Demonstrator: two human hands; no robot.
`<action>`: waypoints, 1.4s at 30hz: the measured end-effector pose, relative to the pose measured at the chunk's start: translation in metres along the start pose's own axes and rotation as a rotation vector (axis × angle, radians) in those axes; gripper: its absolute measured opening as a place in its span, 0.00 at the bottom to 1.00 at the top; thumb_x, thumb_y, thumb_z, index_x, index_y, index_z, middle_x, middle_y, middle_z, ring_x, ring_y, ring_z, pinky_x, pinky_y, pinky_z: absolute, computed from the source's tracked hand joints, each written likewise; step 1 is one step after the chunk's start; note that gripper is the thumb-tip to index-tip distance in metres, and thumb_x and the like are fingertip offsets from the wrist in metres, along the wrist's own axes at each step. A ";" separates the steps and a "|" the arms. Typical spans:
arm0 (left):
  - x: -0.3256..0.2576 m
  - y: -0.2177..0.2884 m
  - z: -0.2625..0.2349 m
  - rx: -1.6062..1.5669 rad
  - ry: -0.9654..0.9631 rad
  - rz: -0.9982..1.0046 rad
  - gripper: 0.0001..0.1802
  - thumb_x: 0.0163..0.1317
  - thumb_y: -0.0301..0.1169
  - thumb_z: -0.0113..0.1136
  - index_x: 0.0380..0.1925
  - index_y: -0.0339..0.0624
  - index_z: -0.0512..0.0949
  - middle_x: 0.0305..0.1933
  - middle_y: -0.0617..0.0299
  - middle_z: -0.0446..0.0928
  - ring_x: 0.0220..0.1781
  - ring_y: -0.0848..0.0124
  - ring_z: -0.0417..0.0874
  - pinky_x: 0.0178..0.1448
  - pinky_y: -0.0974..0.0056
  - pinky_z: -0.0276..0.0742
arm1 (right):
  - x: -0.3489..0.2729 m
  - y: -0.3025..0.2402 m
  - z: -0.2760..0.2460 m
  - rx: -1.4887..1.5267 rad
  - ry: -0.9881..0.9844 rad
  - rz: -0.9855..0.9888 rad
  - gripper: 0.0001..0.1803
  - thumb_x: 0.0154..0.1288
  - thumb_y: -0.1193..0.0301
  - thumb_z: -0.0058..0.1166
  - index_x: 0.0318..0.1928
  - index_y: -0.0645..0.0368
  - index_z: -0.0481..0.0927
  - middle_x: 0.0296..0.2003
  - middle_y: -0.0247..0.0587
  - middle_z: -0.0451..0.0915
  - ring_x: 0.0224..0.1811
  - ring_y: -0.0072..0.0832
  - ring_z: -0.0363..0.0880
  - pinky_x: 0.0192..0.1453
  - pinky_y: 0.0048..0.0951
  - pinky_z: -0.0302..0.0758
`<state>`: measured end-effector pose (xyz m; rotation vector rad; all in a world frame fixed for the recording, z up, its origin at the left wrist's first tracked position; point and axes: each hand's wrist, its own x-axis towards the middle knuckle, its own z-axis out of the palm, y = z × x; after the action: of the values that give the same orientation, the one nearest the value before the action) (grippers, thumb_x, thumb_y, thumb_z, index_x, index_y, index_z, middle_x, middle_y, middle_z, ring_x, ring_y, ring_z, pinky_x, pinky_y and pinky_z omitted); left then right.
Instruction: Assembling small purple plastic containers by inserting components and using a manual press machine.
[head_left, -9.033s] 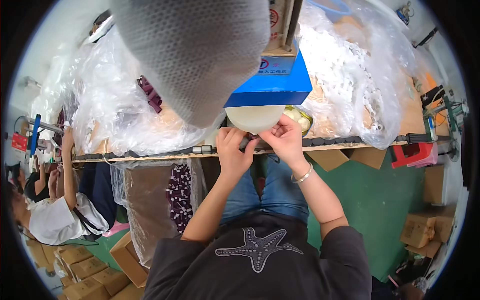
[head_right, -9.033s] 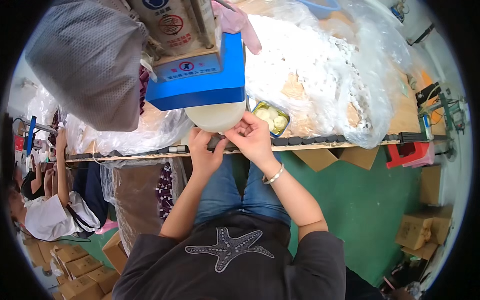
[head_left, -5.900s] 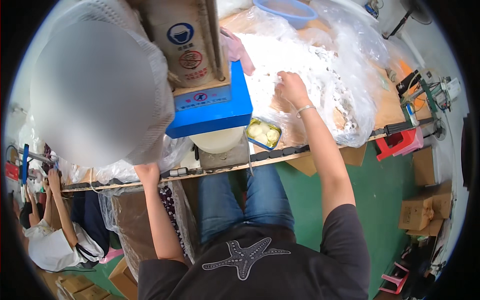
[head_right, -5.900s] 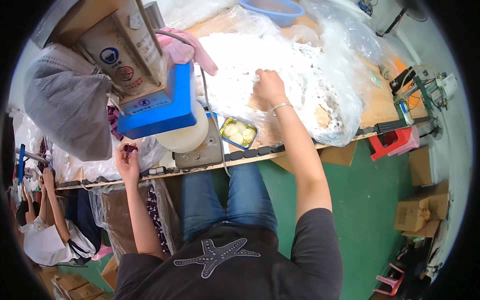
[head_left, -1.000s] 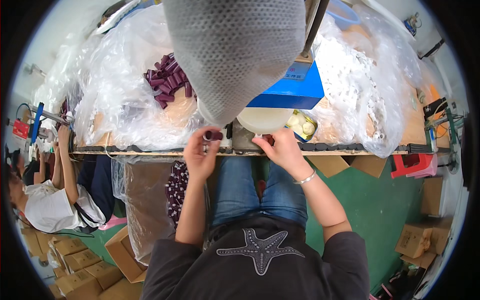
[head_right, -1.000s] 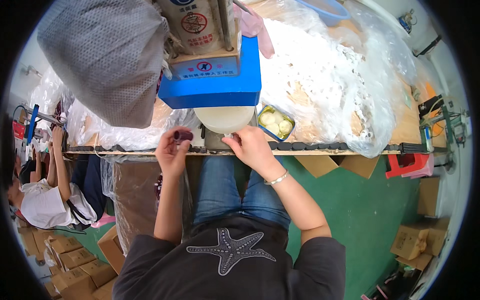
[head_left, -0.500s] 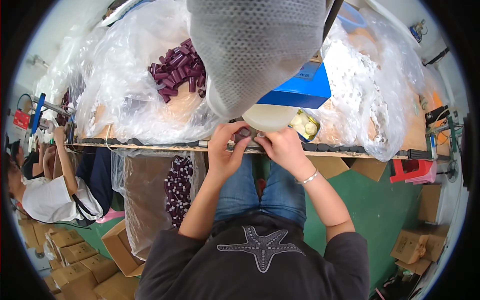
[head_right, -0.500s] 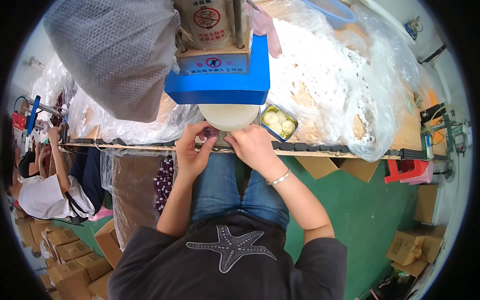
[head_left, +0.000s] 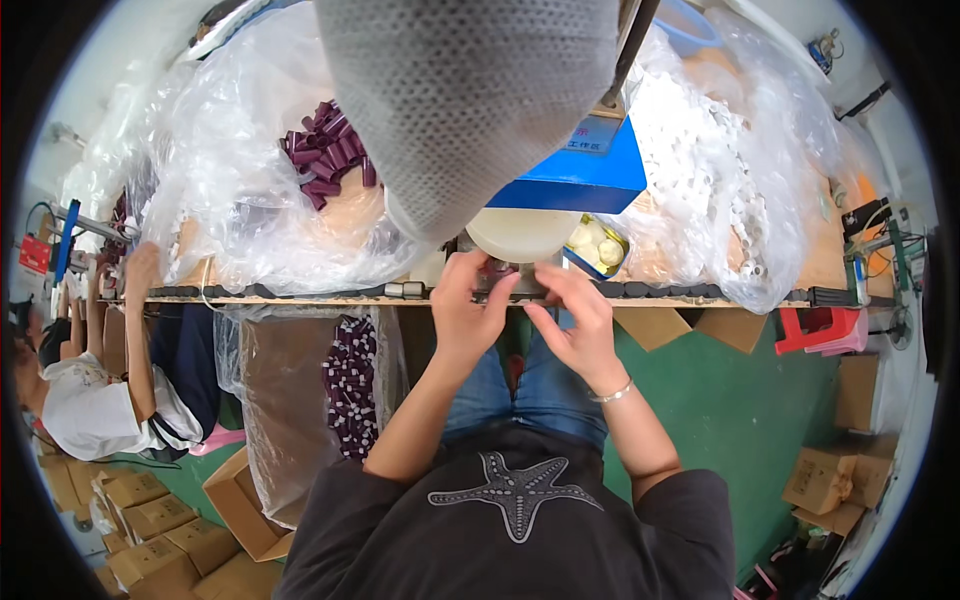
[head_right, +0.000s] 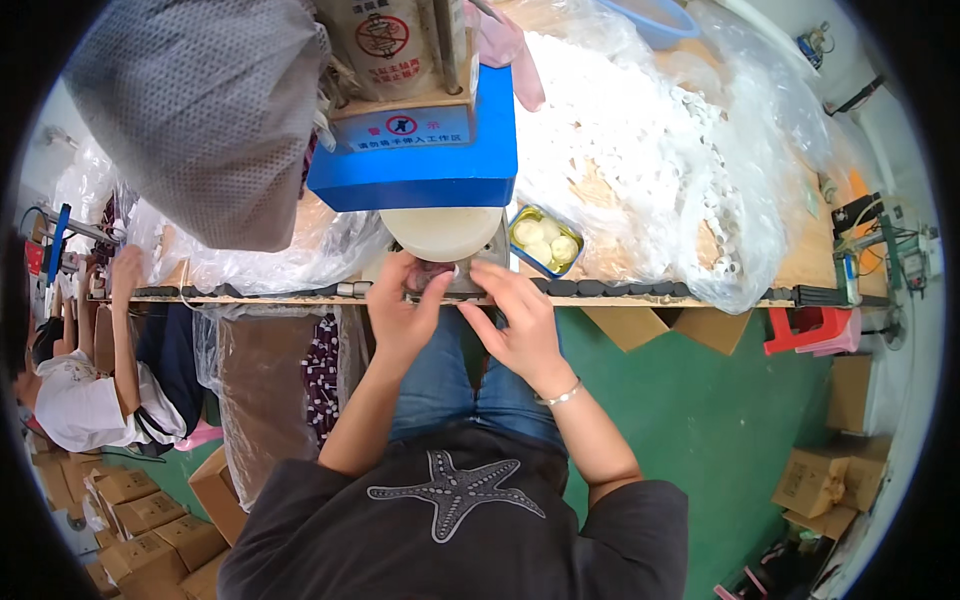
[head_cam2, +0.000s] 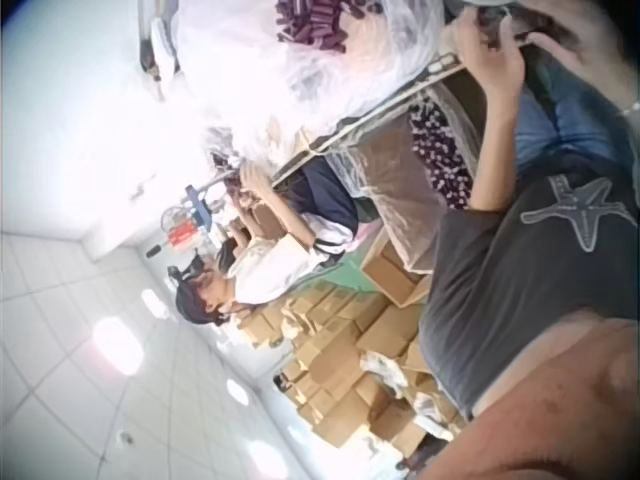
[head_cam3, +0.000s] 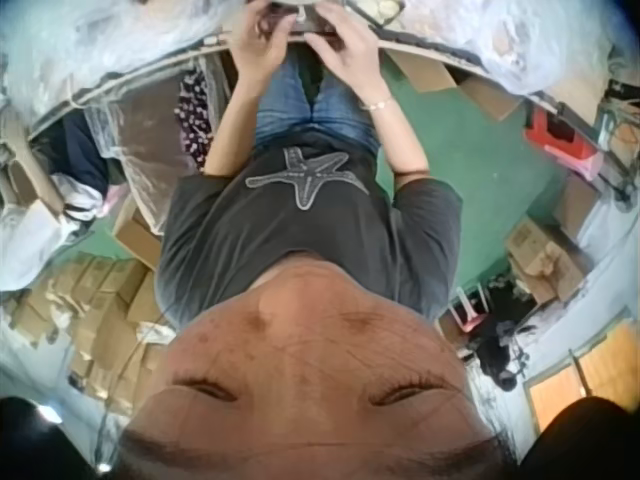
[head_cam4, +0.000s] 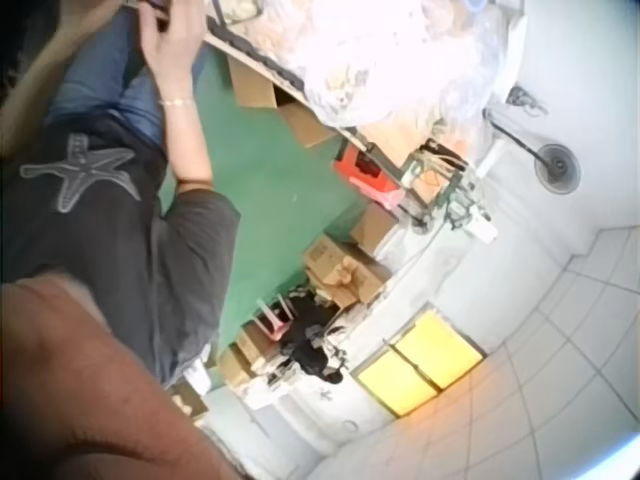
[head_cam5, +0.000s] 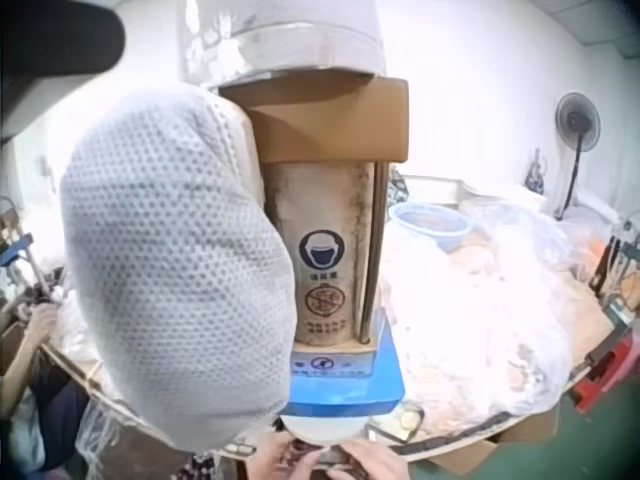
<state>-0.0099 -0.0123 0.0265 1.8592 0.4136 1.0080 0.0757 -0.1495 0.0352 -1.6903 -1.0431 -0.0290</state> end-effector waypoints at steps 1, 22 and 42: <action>0.000 0.001 0.003 0.111 -0.043 0.052 0.17 0.51 0.20 0.67 0.43 0.34 0.77 0.34 0.55 0.78 0.34 0.61 0.78 0.39 0.62 0.74 | -0.006 0.006 -0.004 -0.071 -0.013 -0.105 0.13 0.54 0.76 0.67 0.42 0.64 0.82 0.47 0.45 0.83 0.41 0.37 0.84 0.41 0.32 0.81; -0.001 -0.020 0.003 0.175 -0.107 0.103 0.17 0.50 0.21 0.69 0.42 0.35 0.78 0.35 0.52 0.76 0.37 0.57 0.78 0.40 0.59 0.73 | -0.004 0.052 -0.155 -0.498 0.519 0.049 0.04 0.61 0.78 0.61 0.36 0.64 0.83 0.29 0.44 0.84 0.24 0.27 0.79 0.30 0.25 0.74; 0.000 -0.019 0.008 0.166 -0.107 0.173 0.18 0.50 0.19 0.68 0.43 0.35 0.77 0.34 0.56 0.78 0.39 0.58 0.76 0.43 0.59 0.72 | 0.041 0.211 -0.287 -1.441 -0.023 0.374 0.07 0.60 0.74 0.49 0.39 0.58 0.78 0.35 0.52 0.81 0.37 0.49 0.82 0.39 0.45 0.79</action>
<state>-0.0003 -0.0073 0.0083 2.1169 0.2833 1.0081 0.3693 -0.3544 0.0094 -3.1457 -0.6571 -0.6477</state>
